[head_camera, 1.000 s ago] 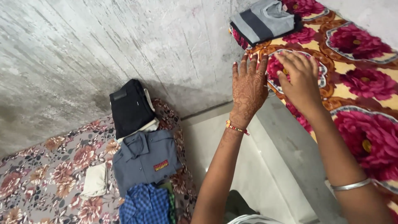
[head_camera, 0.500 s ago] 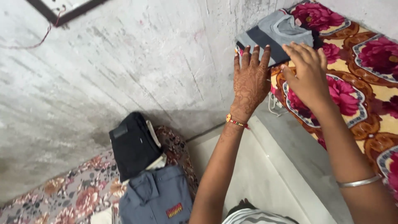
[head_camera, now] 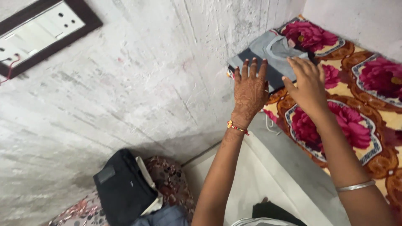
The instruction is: The person folds various shirts and tops one by one on a bed. They pick up each garment, fold it neatly, and place it on a growing stack. The items include a green polo, a grey security shirt, a green checkered shirt, a blue checkered shirt, a pastel shirt, a navy t-shirt, a teal t-shirt, a white polo, a navy zip-up, and a grey striped t-shirt.
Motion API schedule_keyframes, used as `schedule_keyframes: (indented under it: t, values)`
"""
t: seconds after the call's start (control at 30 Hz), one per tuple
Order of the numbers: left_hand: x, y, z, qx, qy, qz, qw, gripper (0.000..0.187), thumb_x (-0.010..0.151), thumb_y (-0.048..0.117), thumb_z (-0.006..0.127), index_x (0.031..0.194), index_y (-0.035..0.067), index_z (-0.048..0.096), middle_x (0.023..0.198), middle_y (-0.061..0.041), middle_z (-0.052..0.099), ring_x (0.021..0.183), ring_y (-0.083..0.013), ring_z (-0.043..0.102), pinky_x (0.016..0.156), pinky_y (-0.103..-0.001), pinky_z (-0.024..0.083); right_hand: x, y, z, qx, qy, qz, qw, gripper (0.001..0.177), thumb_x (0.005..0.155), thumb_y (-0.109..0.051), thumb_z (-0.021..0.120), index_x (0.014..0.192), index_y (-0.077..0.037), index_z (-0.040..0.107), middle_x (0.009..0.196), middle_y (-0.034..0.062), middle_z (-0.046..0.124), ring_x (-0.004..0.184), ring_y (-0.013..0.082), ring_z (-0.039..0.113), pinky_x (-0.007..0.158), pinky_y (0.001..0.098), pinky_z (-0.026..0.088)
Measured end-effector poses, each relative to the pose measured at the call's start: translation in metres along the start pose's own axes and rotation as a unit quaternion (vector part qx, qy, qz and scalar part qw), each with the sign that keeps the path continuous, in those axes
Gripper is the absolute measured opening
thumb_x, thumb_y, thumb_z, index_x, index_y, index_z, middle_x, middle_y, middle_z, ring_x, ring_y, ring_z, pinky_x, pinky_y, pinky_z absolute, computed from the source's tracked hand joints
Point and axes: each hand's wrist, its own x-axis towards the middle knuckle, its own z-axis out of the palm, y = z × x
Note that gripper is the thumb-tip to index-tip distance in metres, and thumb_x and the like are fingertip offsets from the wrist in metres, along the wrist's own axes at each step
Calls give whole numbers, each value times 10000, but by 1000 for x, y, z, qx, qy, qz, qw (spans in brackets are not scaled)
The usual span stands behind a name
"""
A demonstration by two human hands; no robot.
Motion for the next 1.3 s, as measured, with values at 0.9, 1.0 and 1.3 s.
schedule_keyframes:
  t: [0.9, 1.0, 1.3]
  values:
    - [71, -50, 248, -205, -89, 14, 975, 281, 804, 181, 742, 1050, 55, 684, 1035, -140, 693, 910, -360, 703, 756, -468, 574, -24, 184, 176, 391, -68, 401, 826, 848, 977, -476, 608, 1607, -29, 259, 1086, 142, 696, 845, 207, 648, 728, 324, 538]
    - [84, -47, 230, -246, -98, 1, 964, 247, 815, 183, 736, 1015, 47, 683, 1017, -153, 692, 890, -375, 709, 759, -474, 572, -4, 158, 165, 457, -6, 426, 780, 953, 878, -646, 540, 1572, -85, 206, 1197, 101, 627, 915, 152, 698, 732, 353, 604]
    - [71, 0, 221, -352, -206, 93, 908, 460, 869, 502, 745, 1057, 82, 754, 1070, -157, 738, 999, -346, 703, 895, -457, 556, -29, 167, 131, 589, 200, 488, 613, 977, 904, -839, 530, 1542, -103, 444, 1398, 115, 553, 1242, 254, 587, 1072, 417, 489]
